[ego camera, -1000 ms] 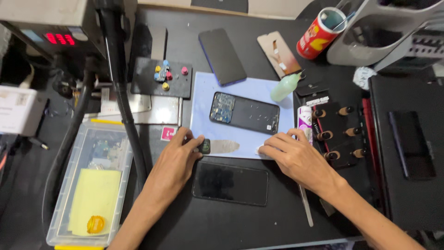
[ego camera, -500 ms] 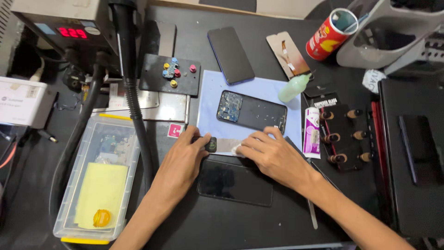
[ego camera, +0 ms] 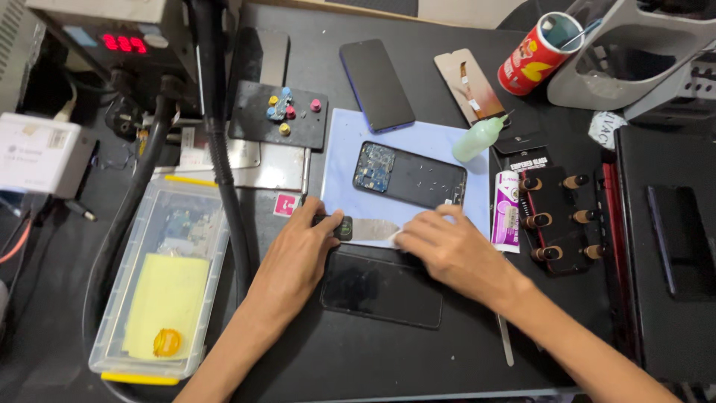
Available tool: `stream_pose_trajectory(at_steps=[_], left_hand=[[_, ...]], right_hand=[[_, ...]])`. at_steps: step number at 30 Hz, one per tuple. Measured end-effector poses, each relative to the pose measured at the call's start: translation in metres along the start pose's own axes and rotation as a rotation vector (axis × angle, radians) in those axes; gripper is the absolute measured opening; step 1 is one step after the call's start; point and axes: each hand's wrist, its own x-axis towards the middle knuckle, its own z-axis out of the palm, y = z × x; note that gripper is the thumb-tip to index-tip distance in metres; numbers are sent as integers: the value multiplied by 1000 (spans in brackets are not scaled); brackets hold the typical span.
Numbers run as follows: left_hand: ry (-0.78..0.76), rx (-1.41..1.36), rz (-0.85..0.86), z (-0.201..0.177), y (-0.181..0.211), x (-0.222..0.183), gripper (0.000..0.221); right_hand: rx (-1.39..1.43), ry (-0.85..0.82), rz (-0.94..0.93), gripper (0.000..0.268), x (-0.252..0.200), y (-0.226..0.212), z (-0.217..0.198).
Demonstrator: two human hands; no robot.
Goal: The person cleans a smartphone component with a cloth, applies liquid from a bottle to the device, and uses a heat gun to warm the internal components at a repair station.
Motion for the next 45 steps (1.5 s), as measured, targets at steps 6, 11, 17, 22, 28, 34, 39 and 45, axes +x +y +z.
stream_pose_trajectory(at_steps=[6,11,17,22,28,34,39,45], left_hand=[[-9,6,0,2,-1,1,34],[14,29,36,4,-3,1,33],[-28,4,-44,2,-1,1,34],[-6,4,-19,2,-1,1,33],[-30,-13,-62,0,4,2,32],[-44,29,-117,-5,7,0,32],[-38,44,-152,-2,15,2,38],[-117,70,-158,2,28,3,39]], right_hand=[[20,-62,115,26,-15,9,-14],[59,30,30,30,14,0,5],[18,-50,16,38,15,-1,4],[46,-12,77,27,-6,1,-3],[-91,6,273,25,-25,7,-15],[197,168,393,27,-33,12,-39],[209,205,714,18,-59,-6,-77],[228,222,981,16,-106,-28,-81]])
